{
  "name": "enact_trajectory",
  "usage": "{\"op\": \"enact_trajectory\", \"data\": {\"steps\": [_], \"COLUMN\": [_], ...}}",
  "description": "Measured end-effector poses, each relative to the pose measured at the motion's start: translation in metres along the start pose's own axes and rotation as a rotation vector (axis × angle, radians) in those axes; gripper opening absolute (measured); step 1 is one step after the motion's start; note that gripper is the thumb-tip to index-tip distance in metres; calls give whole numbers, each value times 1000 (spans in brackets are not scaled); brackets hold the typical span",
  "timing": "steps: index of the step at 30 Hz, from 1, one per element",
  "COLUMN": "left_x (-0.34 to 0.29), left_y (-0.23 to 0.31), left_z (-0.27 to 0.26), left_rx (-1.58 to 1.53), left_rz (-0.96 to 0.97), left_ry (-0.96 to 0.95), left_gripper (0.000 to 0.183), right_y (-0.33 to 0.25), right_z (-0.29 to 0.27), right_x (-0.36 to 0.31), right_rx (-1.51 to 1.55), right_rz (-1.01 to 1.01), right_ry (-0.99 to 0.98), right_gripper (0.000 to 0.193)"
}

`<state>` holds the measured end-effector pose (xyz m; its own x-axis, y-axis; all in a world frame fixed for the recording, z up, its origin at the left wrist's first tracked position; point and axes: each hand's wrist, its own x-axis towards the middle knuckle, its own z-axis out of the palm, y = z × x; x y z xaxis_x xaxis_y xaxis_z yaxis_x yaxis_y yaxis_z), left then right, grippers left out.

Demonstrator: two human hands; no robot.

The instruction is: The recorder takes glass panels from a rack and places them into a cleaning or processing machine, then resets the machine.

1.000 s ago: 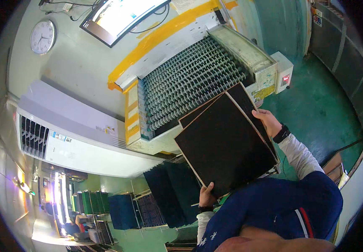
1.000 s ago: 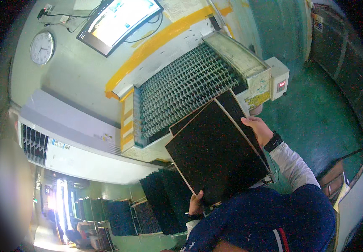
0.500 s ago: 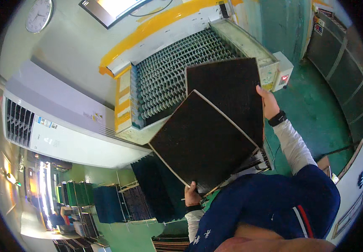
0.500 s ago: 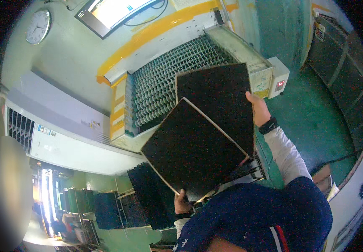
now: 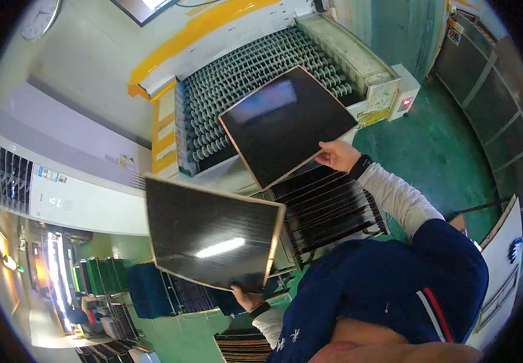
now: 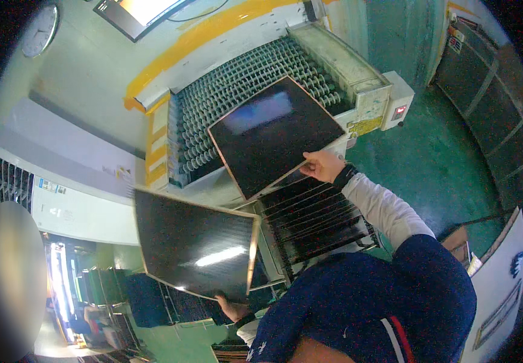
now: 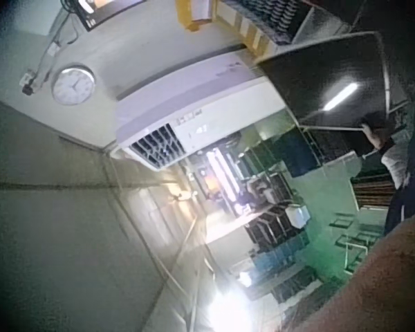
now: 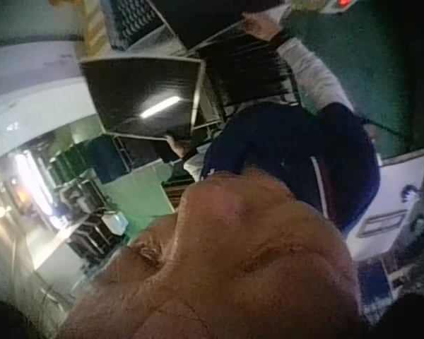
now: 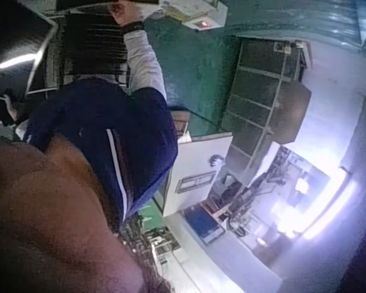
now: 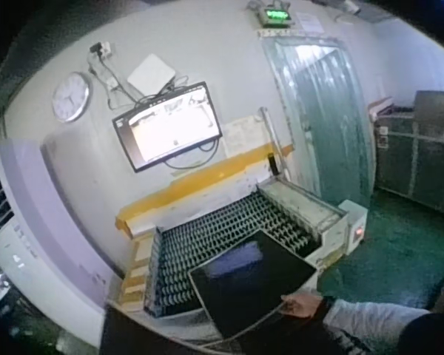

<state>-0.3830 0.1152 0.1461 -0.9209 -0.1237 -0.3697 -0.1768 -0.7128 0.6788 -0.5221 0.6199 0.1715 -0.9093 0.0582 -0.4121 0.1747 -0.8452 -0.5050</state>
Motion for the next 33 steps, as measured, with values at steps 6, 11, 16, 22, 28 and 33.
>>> {"op": "enact_trajectory", "data": {"steps": [6, 11, 16, 22, 28, 33], "left_x": [6, 26, 5, 6, 14, 10], "left_y": [16, -3, -1, 0, -6, -10], "left_z": [-21, -54, 12, 33, 29, 30], "left_rx": [43, 6, 147, 69, 110, 76], "left_rz": [60, 86, 55, 48, -28, 2], "left_ry": [-169, -104, -52, -177, -152, -175], "left_gripper": [53, 52, 44, 52, 59, 62], "right_y": [18, 14, 7, 13, 12, 12], "right_z": [32, 51, 52, 57, 65, 66], "right_x": [4, 29, 58, 61, 55, 55], "right_rx": [-100, -55, -46, -23, -50, -80], "right_rz": [193, 99, 74, 67, 50, 53], "right_ry": [-62, -111, -79, -96, -23, 33], "right_gripper": [23, 22, 19, 20, 20, 22]}}
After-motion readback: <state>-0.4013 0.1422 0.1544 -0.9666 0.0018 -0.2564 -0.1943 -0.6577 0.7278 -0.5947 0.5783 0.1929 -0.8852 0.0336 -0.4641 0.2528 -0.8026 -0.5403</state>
